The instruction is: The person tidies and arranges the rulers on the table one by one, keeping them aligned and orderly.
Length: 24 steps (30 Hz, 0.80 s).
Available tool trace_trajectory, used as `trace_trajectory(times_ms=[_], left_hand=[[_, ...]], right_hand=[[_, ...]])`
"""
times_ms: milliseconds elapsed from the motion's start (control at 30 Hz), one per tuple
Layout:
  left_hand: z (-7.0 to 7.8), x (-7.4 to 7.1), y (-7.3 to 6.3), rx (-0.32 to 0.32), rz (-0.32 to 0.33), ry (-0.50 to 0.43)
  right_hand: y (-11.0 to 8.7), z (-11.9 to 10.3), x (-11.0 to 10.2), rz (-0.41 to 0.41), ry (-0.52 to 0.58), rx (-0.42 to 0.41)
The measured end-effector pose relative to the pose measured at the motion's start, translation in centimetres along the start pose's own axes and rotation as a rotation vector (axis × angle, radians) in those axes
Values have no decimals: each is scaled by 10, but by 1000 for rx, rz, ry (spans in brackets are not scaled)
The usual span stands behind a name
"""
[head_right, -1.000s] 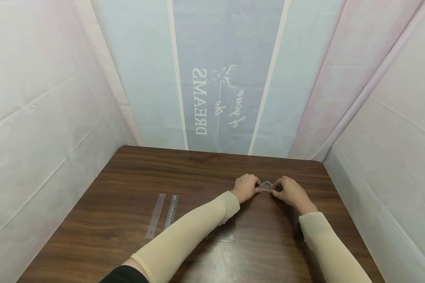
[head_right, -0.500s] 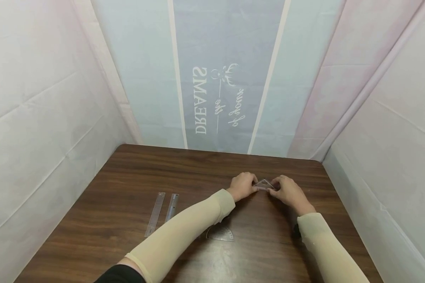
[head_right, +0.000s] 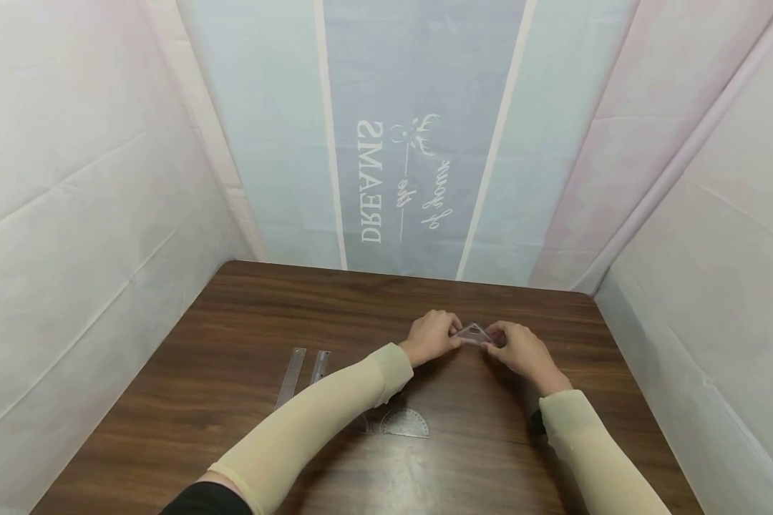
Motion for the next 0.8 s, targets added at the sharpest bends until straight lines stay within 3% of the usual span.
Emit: trace_trajectory(times_ms=[367, 800], left_hand=[[-5, -17, -15, 66, 11, 83], [-7, -21, -34, 154, 28, 117]], right_hand=[[-1, -10, 5, -2, 15, -29], [-15, -23, 6, 6, -57, -73]])
Point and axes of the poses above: each hand's wrist, its own y-axis towards the middle knuckle, its own x-axis out of the palm, z = x × y, the point moved 5 cm from there along y, towards the middle knuckle, and after that the axes turned 2 degrees about z, right-handed, at the moved point
